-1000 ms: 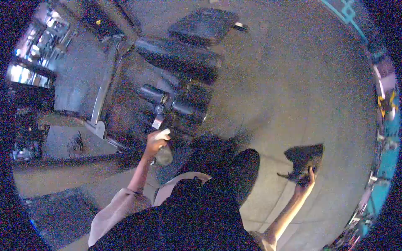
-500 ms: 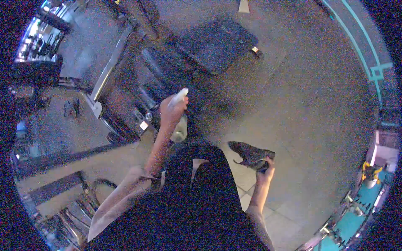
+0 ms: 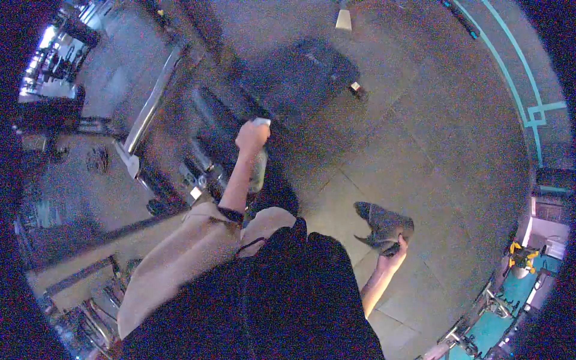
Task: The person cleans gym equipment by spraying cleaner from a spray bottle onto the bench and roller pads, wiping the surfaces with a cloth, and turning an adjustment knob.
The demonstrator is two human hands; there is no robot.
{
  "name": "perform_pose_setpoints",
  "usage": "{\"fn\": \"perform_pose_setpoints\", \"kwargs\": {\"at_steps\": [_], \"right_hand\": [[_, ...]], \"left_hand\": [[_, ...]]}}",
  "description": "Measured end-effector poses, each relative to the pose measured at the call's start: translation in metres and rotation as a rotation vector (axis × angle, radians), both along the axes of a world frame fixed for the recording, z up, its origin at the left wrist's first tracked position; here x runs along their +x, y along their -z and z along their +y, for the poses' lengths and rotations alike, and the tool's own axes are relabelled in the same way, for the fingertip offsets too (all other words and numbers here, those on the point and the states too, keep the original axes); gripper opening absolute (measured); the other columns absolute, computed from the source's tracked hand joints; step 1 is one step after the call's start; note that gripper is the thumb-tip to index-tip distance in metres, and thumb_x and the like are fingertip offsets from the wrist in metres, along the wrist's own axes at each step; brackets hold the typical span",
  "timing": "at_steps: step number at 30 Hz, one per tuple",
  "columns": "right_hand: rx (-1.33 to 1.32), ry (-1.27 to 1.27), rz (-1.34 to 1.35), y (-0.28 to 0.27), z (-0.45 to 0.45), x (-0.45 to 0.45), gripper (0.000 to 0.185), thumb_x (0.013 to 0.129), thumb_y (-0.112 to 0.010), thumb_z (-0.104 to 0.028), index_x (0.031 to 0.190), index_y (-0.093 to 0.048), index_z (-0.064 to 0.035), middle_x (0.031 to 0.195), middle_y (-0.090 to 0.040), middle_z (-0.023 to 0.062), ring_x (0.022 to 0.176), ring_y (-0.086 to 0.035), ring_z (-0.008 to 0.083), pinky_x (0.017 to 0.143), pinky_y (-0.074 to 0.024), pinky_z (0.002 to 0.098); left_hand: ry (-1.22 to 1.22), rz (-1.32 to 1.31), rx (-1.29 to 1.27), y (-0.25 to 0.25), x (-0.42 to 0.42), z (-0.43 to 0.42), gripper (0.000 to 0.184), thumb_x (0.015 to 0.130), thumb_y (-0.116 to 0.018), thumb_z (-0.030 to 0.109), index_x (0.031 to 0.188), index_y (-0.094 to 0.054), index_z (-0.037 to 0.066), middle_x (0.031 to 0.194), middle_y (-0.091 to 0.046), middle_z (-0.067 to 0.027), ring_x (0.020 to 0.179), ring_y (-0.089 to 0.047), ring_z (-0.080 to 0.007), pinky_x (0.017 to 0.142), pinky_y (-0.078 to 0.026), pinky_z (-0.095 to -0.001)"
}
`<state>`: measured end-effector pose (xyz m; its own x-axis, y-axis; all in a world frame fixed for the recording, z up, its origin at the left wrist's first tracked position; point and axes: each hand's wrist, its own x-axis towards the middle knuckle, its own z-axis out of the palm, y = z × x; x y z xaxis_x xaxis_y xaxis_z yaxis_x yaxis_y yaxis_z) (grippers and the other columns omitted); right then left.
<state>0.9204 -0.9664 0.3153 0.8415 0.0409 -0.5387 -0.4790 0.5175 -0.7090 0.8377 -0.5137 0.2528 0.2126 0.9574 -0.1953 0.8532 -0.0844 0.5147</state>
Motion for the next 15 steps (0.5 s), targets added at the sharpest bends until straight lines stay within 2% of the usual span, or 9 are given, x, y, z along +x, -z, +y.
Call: {"fn": "perform_pose_setpoints", "kwargs": {"at_steps": [4,6,9,11,15], "right_hand": [[-0.045,0.110,0.073,0.012,0.008,0.018,0.041,0.077,-0.057,-0.013,0.116,-0.051,-0.0017,0.116,-0.054,0.0149,0.108,-0.051,0.0297,0.093,-0.0407,0.0476],[-0.051,0.064,0.090,0.013,0.020,0.037,0.042,0.077,-0.058,-0.015,0.115,-0.050,-0.0007,0.115,-0.055,0.0147,0.106,-0.052,0.0301,0.092,-0.0410,0.0468],[-0.184,0.010,0.102,0.015,0.022,0.064,0.048,0.074,-0.062,-0.019,0.116,-0.049,0.0003,0.114,-0.055,0.0149,0.105,-0.052,0.0310,0.091,-0.0416,0.0480],[-0.149,0.041,0.136,0.017,0.029,0.091,0.045,0.076,-0.057,-0.018,0.117,-0.050,-0.0014,0.118,-0.053,0.0152,0.108,-0.050,0.0324,0.093,-0.0393,0.0497],[-0.201,-0.004,0.108,0.001,0.049,0.135,0.045,0.075,-0.058,-0.019,0.116,-0.050,-0.0016,0.118,-0.053,0.0151,0.109,-0.050,0.0322,0.094,-0.0384,0.0501]], "left_hand": [[0.124,0.066,-0.138,-0.031,0.003,0.005,0.036,0.072,-0.055,0.035,0.081,-0.065,0.001,0.084,-0.064,-0.0206,0.083,-0.061,-0.0369,0.074,-0.047,-0.0453],[0.192,-0.145,-0.099,-0.054,0.010,0.017,0.032,0.071,-0.056,0.031,0.079,-0.065,0.001,0.080,-0.063,-0.0217,0.079,-0.060,-0.0380,0.073,-0.046,-0.0457],[0.132,-0.107,-0.189,-0.051,0.025,0.040,0.028,0.069,-0.056,0.027,0.076,-0.064,0.001,0.079,-0.062,-0.0220,0.077,-0.060,-0.0387,0.071,-0.045,-0.0459],[0.081,-0.076,-0.169,-0.033,0.032,0.049,0.027,0.069,-0.056,0.026,0.076,-0.064,0.002,0.079,-0.062,-0.0211,0.076,-0.060,-0.0387,0.071,-0.046,-0.0456],[-0.003,-0.088,-0.096,-0.033,0.032,0.057,0.025,0.068,-0.056,0.025,0.072,-0.063,0.001,0.075,-0.062,-0.0219,0.074,-0.060,-0.0391,0.069,-0.046,-0.0465]]}}
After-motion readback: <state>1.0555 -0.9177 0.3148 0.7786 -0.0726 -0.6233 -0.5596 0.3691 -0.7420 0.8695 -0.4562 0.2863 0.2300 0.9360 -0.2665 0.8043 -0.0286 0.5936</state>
